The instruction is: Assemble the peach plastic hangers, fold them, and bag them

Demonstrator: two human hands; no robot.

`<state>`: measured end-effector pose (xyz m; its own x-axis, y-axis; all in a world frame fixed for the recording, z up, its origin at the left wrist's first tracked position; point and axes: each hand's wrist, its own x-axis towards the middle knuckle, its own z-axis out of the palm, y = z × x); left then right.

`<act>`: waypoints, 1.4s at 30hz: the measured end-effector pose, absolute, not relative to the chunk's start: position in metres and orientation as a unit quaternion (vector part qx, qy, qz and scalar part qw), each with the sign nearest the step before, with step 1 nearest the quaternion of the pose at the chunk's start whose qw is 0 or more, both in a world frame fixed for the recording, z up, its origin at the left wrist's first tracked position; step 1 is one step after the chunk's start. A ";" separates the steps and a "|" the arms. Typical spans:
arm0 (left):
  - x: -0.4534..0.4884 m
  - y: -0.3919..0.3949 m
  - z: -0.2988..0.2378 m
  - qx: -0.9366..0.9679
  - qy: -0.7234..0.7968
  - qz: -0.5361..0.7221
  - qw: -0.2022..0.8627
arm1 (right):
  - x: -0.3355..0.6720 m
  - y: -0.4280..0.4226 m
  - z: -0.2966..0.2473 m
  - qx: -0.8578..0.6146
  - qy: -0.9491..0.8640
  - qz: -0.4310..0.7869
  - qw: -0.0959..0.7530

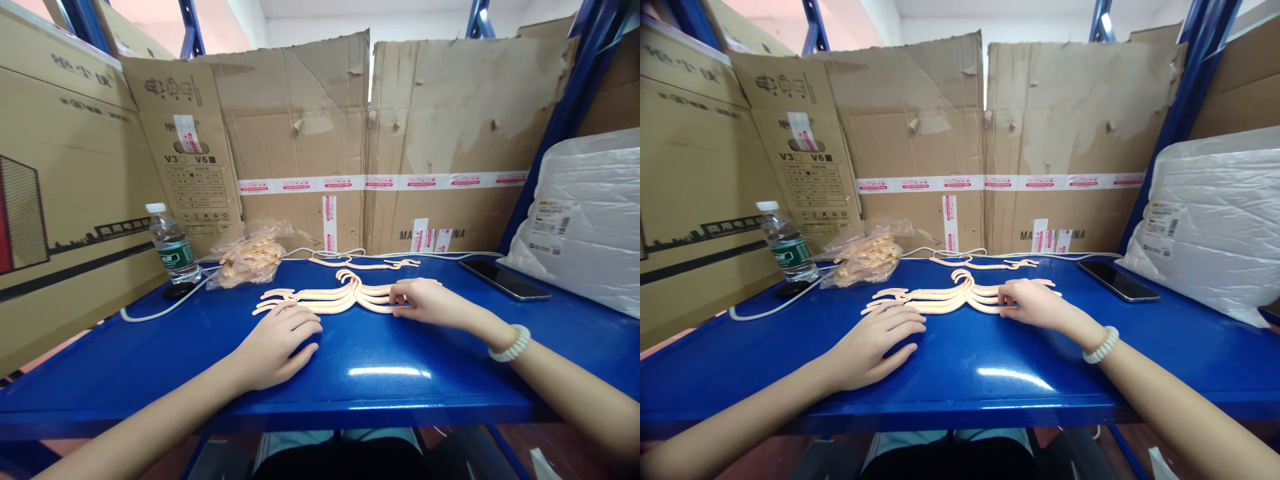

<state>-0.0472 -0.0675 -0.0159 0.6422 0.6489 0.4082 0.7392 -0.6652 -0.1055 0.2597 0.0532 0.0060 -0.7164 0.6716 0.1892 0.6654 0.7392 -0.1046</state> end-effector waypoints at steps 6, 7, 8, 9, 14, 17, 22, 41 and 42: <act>-0.060 -0.065 -0.004 -0.858 -0.417 -0.193 0.231 | 0.259 0.054 0.007 -0.359 -0.927 0.012 0.109; -0.071 -0.065 0.002 -0.828 -0.454 -0.211 0.252 | 0.260 0.054 0.007 -0.358 -0.927 0.013 0.111; -0.086 -0.064 0.009 -0.789 -0.509 -0.222 0.261 | 0.261 0.055 0.007 -0.354 -0.928 0.015 0.113; -0.106 -0.064 0.016 -0.744 -0.565 -0.238 0.265 | 0.262 0.055 0.007 -0.350 -0.929 0.017 0.116; -0.241 -0.056 0.025 -0.616 -0.719 -0.177 0.268 | 0.264 0.059 0.007 -0.353 -0.927 0.020 0.126; -0.299 -0.054 0.011 -0.650 -0.685 -0.149 0.292 | 0.263 0.060 0.007 -0.360 -0.925 0.013 0.123; -0.306 -0.059 -0.006 -0.688 -0.682 -0.109 0.221 | 0.262 0.061 0.006 -0.372 -0.921 0.002 0.113; -0.080 -0.020 0.044 -0.861 -0.480 -0.135 0.099 | 0.257 0.137 0.055 -0.418 -0.890 -0.051 0.177; -0.075 -0.014 0.041 -0.864 -0.476 -0.131 0.103 | 0.257 0.147 0.057 -0.435 -0.882 -0.053 0.174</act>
